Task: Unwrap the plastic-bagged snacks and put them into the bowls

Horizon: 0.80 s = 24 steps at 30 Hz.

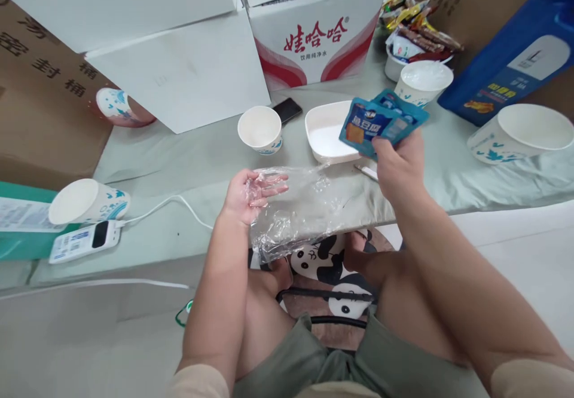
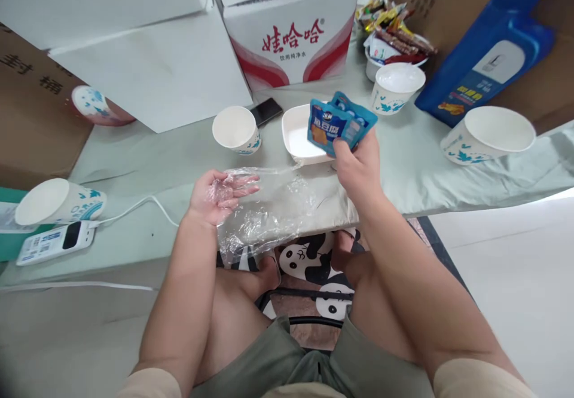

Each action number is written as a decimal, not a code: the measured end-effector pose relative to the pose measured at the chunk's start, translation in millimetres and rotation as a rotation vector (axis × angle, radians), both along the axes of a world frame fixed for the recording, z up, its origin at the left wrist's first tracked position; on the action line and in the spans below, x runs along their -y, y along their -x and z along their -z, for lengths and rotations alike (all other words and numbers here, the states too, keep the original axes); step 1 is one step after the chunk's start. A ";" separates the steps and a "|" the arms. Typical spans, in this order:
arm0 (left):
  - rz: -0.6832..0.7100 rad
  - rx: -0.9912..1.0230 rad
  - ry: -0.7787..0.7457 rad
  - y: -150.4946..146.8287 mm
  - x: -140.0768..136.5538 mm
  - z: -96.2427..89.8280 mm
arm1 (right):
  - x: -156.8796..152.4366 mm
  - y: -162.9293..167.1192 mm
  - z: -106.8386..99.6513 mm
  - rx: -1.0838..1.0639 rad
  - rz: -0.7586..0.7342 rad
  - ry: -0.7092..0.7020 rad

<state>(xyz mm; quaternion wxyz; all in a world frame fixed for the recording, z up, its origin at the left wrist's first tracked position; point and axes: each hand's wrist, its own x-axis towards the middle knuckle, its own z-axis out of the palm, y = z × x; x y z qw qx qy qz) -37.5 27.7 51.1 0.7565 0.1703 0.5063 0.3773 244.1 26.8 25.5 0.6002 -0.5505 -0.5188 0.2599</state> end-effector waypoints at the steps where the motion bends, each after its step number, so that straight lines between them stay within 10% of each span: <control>1: 0.034 0.020 -0.007 1.0 0.8 -0.2 | -8.6 -1.5 -1.7 0.129 0.056 -0.055; 9: 0.211 0.227 -0.038 14.6 4.6 5.4 | -29.7 2.3 9.8 0.575 0.044 -0.009; 16: 0.136 0.301 -0.068 28.4 0.6 6.1 | 35.1 17.7 -3.2 0.045 -0.531 0.017; 24: 0.110 -0.005 -0.159 9.5 0.2 3.9 | 33.9 20.6 13.3 -0.241 -0.327 0.399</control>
